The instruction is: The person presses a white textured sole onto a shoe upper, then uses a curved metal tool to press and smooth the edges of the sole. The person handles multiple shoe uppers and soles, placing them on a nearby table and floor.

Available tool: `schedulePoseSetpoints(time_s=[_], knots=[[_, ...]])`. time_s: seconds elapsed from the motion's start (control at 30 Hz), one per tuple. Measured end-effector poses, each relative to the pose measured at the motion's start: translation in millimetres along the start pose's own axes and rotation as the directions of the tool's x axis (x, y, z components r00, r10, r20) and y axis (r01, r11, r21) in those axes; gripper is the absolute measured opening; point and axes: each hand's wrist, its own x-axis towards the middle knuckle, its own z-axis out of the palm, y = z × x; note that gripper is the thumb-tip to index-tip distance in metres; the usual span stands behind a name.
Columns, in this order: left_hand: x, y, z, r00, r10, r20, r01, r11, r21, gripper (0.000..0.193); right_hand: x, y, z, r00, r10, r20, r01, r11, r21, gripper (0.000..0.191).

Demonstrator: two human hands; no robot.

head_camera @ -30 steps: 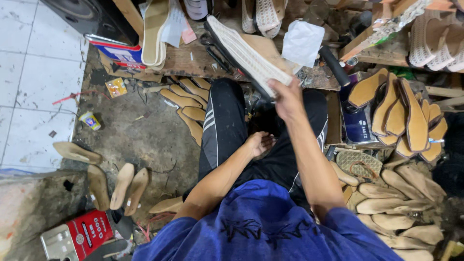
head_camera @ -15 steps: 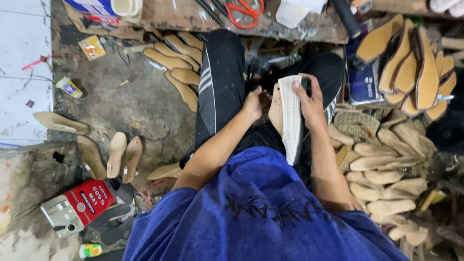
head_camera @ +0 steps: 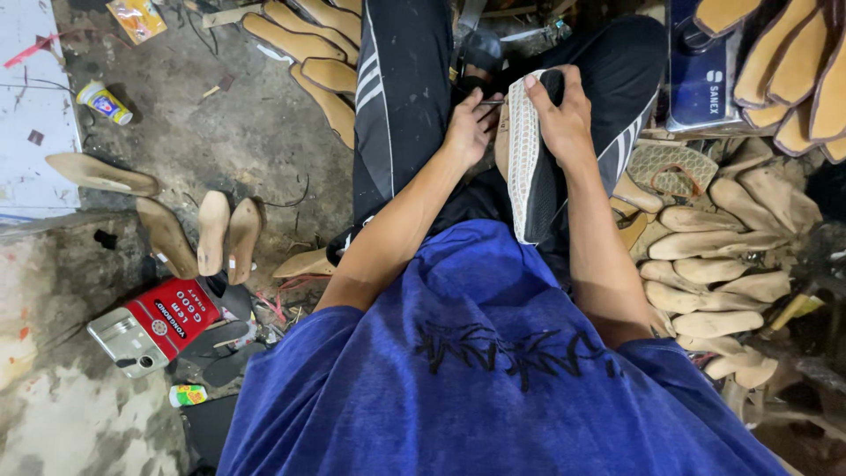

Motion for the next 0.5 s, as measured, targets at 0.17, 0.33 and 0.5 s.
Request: schedulePoseSetpoints(time_s=[0.17, 0.33, 0.5], knots=[[2.8, -1.4, 0.0, 0.988, -0.146, -0.046, 0.149, 0.986, 0.073, 0.054, 4.8, -15.8, 5.5, 0.999, -0.024, 0.021, 0.023, 1.000, 0.014, 0.047], [7.5, 0.9, 0.3, 0.994, -0.064, 0.088, 0.055, 0.993, 0.102, 0.047, -5.5, -34.9, 14.0, 0.967, -0.252, 0.025, 0.253, 0.956, -0.149, 0.050], [8.9, 8.7, 8.3, 0.971, 0.240, -0.008, -0.220, 0.902, 0.371, 0.047, 17.0, -42.4, 13.3, 0.971, 0.078, 0.224, -0.145, 0.943, 0.301, 0.047]])
